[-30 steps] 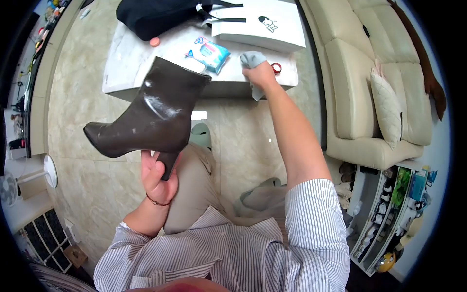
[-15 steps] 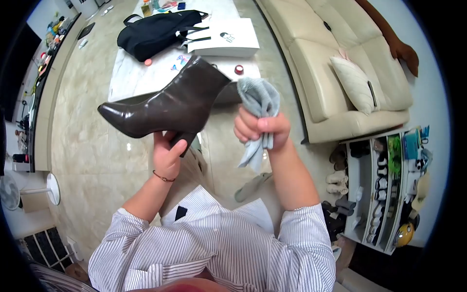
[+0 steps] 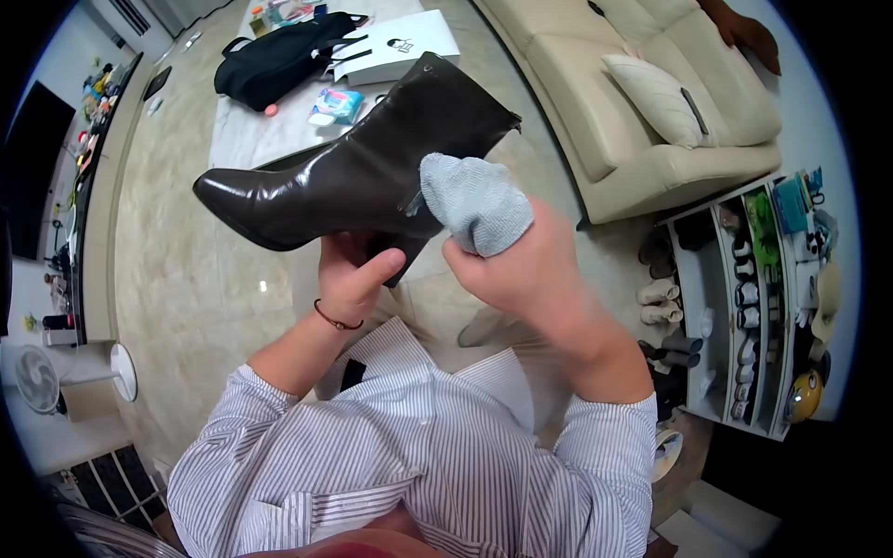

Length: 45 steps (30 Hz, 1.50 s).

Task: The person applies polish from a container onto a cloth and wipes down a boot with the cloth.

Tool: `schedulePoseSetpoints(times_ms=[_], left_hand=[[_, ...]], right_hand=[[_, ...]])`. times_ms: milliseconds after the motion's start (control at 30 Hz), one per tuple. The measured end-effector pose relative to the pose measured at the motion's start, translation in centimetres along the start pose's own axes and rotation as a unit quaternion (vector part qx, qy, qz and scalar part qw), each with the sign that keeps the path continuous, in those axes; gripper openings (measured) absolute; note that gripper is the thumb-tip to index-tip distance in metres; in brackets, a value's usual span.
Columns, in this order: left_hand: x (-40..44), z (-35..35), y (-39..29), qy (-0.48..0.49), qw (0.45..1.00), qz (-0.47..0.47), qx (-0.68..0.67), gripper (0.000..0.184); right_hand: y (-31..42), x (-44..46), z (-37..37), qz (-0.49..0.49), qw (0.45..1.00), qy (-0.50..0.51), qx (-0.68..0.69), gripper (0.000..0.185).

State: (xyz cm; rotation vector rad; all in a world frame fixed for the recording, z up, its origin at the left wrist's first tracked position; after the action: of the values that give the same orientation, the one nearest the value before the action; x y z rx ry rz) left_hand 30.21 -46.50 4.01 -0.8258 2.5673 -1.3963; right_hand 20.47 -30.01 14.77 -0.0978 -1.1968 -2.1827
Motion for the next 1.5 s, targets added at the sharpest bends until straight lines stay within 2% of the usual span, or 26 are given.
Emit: schedulePoseSetpoints(times_ms=[100, 133, 167, 233, 300, 367, 433, 500, 533, 567, 700, 733, 767, 800, 833, 900, 1033, 1067, 1100, 1167, 1200, 1233, 1300, 1367, 1433, 1500], left_hand=[[-0.9, -0.5, 0.5, 0.018, 0.997, 0.011, 0.074, 0.075], [-1.1, -0.8, 0.6, 0.022, 0.995, 0.016, 0.098, 0.074], [-1.3, -1.1, 0.7, 0.027, 0.992, 0.020, 0.121, 0.074], [-1.5, -1.4, 0.2, 0.029, 0.995, -0.031, 0.091, 0.073], [-1.4, -1.7, -0.1, 0.023, 0.996, -0.041, 0.073, 0.073], [-1.6, -1.3, 0.3, 0.008, 0.997, -0.022, 0.078, 0.076], [-1.8, -1.8, 0.5, -0.003, 0.998, -0.035, 0.057, 0.064], [-1.8, -2.1, 0.6, -0.012, 0.997, -0.067, 0.033, 0.063], [-1.5, -2.1, 0.6, 0.002, 0.997, -0.069, 0.041, 0.072], [-1.3, -2.0, 0.4, 0.014, 0.996, -0.072, 0.048, 0.081], [-1.5, -1.8, 1.2, 0.022, 0.997, -0.040, 0.069, 0.078], [-1.7, -1.5, 1.8, 0.018, 0.995, -0.007, 0.094, 0.078], [-1.8, -2.0, 1.5, 0.001, 0.996, -0.026, 0.084, 0.069], [-1.9, -2.5, 1.3, -0.016, 0.996, -0.044, 0.076, 0.060], [-1.9, -2.4, 1.2, -0.014, 0.996, -0.042, 0.077, 0.060], [-1.9, -2.3, 1.0, 0.011, 0.995, -0.041, 0.093, 0.074], [-2.1, -2.1, 1.8, 0.032, 0.993, -0.012, 0.117, 0.080], [-2.1, -2.1, 1.7, 0.034, 0.993, -0.005, 0.116, 0.080], [-2.1, -2.1, 1.7, 0.036, 0.993, 0.002, 0.115, 0.080], [-2.2, -2.1, 1.3, 0.061, 0.991, -0.047, 0.111, 0.080], [-2.2, -2.1, 1.2, 0.064, 0.990, -0.052, 0.112, 0.080], [-2.3, -2.0, 1.1, 0.066, 0.990, -0.057, 0.113, 0.080], [-2.2, -2.1, 1.2, 0.049, 0.992, -0.030, 0.116, 0.080], [-2.2, -2.2, 1.4, 0.045, 0.994, -0.004, 0.104, 0.080], [-2.2, -2.1, 1.6, 0.048, 0.995, 0.017, 0.092, 0.080], [-2.1, -2.2, 1.4, 0.049, 0.994, -0.004, 0.103, 0.079]], right_hand=[[1.4, -2.3, -0.3, 0.017, 0.998, 0.042, 0.044, 0.029], [2.7, -2.3, -0.4, 0.076, 0.995, 0.041, 0.059, 0.031], [2.4, -2.3, 0.0, 0.073, 0.995, 0.038, 0.061, 0.031], [0.6, -2.3, 1.1, -0.014, 0.998, 0.008, 0.063, 0.034], [-0.9, -2.8, 1.5, -0.025, 0.998, -0.021, 0.048, 0.037], [-0.9, -4.0, 0.8, -0.031, 0.994, 0.006, 0.104, 0.037], [-0.6, -5.0, 0.2, -0.024, 0.991, 0.035, 0.126, 0.036], [-0.3, -5.3, 0.2, 0.061, 0.996, 0.000, 0.069, 0.034], [-1.0, -4.9, 0.6, 0.011, 0.996, -0.033, 0.087, 0.033], [-1.4, -4.5, 0.9, 0.009, 0.996, -0.035, 0.087, 0.033], [-2.8, -4.4, 0.3, -0.068, 0.993, -0.018, 0.092, 0.031], [-1.5, -4.3, -0.3, -0.007, 0.993, -0.007, 0.122, 0.030], [-0.4, -4.3, -0.4, 0.054, 0.987, 0.003, 0.150, 0.030], [-0.2, -4.2, 0.0, 0.051, 0.994, -0.006, 0.097, 0.030], [-0.5, -4.0, 0.4, 0.048, 0.994, -0.007, 0.098, 0.030], [-2.6, -2.6, 1.9, -0.056, 0.997, -0.056, 0.018, 0.028], [-0.7, -2.8, 1.2, -0.037, 0.997, -0.001, 0.060, 0.024], [0.1, -2.8, 1.3, 0.012, 0.997, -0.002, 0.070, 0.024], [-0.1, -2.7, 1.7, 0.009, 0.997, -0.005, 0.070, 0.024], [-1.3, -1.9, 2.9, -0.017, 0.999, -0.030, -0.018, 0.020], [-1.8, -1.1, 3.7, -0.029, 0.996, -0.084, -0.009, 0.020], [-2.4, -0.4, 4.3, -0.055, 0.994, -0.071, -0.068, 0.020], [-1.9, -0.7, 3.9, -0.012, 0.998, -0.058, 0.009, 0.021], [0.2, -2.6, 3.0, -0.006, 0.997, 0.035, 0.069, 0.020], [0.2, -2.7, 2.6, 0.023, 0.996, 0.045, 0.067, 0.020], [-1.7, -1.6, 3.8, -0.087, 0.995, -0.015, 0.050, 0.022]])
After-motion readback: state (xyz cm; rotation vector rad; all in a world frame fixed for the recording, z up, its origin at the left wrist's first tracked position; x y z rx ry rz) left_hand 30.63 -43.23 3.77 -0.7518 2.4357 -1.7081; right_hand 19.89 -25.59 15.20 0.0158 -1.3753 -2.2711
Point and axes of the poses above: each hand's wrist, its own x-axis towards the middle knuckle, its own z-axis out of the back of the hand, y = z × x, the point moved 6 cm from there along x, towards the middle knuckle, and after that the axes turned 7 degrees about -y, right-handed, at the moved point
